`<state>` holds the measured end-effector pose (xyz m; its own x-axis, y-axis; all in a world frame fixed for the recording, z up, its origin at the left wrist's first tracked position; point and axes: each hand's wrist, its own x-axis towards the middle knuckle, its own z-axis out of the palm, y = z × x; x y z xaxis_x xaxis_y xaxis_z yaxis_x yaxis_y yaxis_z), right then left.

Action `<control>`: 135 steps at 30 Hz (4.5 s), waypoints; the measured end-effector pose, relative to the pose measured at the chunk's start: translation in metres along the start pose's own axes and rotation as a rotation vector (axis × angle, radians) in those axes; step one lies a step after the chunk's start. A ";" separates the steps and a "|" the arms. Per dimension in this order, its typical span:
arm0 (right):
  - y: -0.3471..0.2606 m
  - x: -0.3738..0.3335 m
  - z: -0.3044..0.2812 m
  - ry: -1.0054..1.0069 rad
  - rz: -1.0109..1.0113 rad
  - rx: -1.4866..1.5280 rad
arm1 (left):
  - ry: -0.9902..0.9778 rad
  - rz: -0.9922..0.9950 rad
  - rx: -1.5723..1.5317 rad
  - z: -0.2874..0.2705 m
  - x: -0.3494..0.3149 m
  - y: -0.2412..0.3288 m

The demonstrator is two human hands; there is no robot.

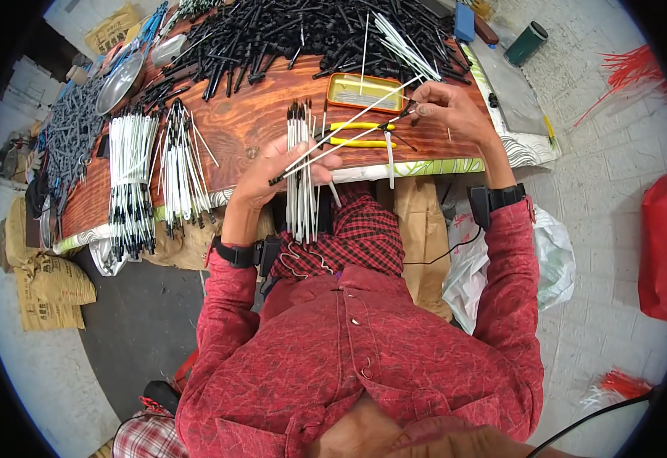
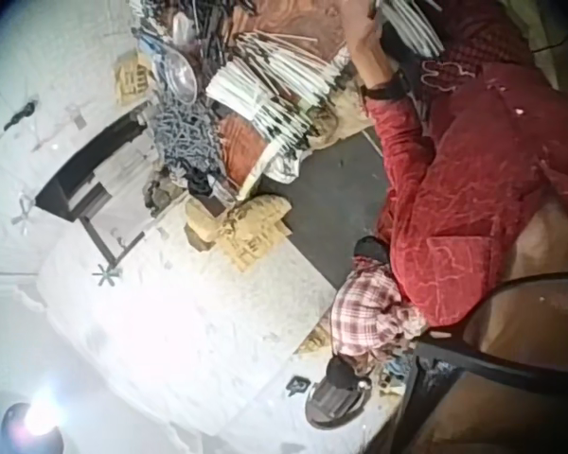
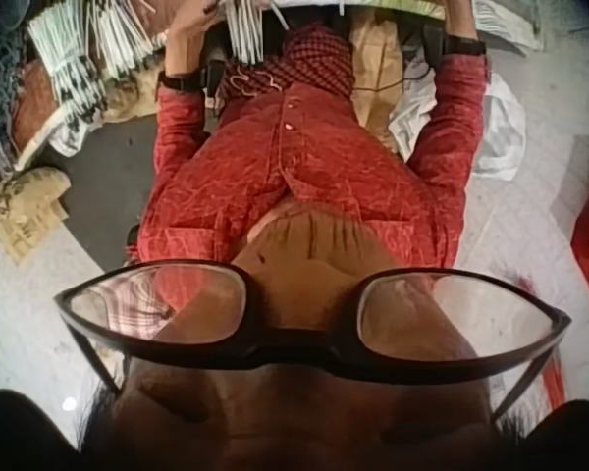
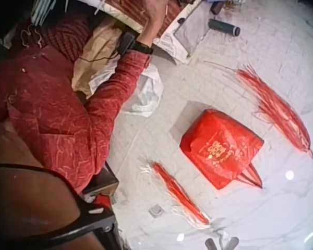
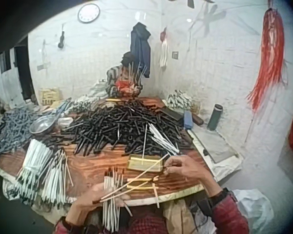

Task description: The person trims the ends of white rods using pliers, gathers them into bundles, and sorts through them by hand. They then move a pink cloth and a white bag before continuing to arrange and trim more rods.

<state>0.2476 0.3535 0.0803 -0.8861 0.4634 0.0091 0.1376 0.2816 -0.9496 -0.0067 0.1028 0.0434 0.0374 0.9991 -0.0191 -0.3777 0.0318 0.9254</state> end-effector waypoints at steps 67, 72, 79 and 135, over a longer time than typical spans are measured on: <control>-0.025 0.020 0.174 0.407 -0.323 0.556 | 0.378 0.285 0.215 0.050 -0.002 -0.041; -0.006 0.020 0.181 0.381 -0.207 0.433 | 0.427 0.378 0.410 0.053 -0.003 -0.046; -0.012 0.010 0.172 0.088 0.005 0.563 | 0.211 0.284 0.369 0.053 -0.006 -0.046; -0.008 -0.035 0.192 0.393 -0.423 -0.876 | 0.476 0.238 -0.291 0.038 -0.013 -0.010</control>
<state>0.1923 0.1733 0.0275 -0.7519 0.3814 0.5377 0.2616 0.9213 -0.2877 0.0317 0.0884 0.0493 -0.4722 0.8799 -0.0537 -0.5647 -0.2552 0.7849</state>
